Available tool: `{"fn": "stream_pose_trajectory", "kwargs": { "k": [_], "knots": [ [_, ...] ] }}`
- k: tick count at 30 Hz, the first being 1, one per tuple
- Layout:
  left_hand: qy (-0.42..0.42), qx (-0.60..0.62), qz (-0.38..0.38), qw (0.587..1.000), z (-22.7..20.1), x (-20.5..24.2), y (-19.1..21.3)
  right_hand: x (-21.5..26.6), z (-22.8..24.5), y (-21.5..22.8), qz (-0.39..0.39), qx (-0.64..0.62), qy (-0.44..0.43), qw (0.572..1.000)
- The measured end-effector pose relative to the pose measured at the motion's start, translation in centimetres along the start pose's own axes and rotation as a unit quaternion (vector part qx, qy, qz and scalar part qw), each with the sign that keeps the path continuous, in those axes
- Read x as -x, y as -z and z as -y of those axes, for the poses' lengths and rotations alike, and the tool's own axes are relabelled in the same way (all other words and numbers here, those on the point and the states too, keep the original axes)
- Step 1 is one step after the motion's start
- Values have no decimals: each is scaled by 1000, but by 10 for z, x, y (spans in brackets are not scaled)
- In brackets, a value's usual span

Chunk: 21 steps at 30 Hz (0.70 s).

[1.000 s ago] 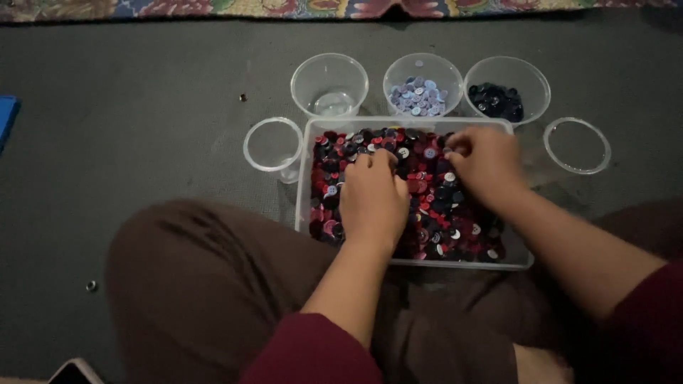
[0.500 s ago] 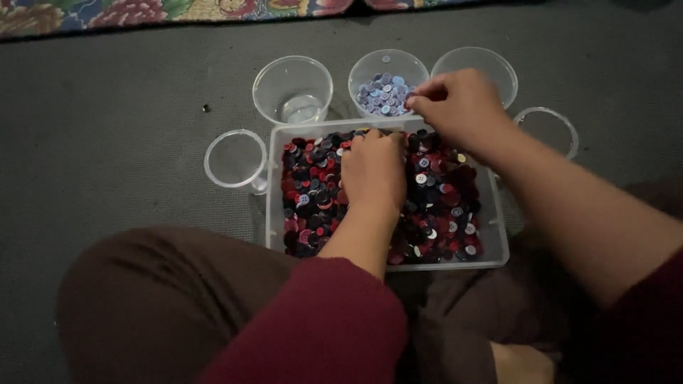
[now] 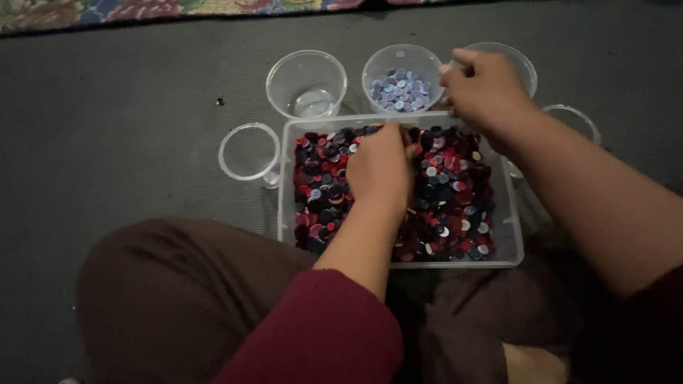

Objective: Sorting a variety of colored buttons from a large central tray into smaller individual plastic containers.

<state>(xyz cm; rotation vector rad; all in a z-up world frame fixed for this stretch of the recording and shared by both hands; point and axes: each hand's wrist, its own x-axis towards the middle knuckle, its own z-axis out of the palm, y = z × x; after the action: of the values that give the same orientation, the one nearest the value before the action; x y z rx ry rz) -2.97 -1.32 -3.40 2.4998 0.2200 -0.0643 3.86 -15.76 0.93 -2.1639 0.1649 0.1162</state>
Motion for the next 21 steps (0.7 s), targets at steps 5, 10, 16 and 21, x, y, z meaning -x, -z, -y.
{"fn": "stream_pose_trajectory", "kwargs": {
  "k": [5,10,16,21],
  "knots": [
    [0,134,-97,986,-24,-33,19,34,-4,-2,3,57,-1,998],
    [-44,196,-160,966,-14,-36,21,56,-70,-27,-33,79,33,996],
    [-39,173,-219,959,37,19,18,73,-81,-57,23,190,85,978],
    [128,101,-138,977,59,35,17,103,-53,-78,180,130,183,958]
  ]
}}
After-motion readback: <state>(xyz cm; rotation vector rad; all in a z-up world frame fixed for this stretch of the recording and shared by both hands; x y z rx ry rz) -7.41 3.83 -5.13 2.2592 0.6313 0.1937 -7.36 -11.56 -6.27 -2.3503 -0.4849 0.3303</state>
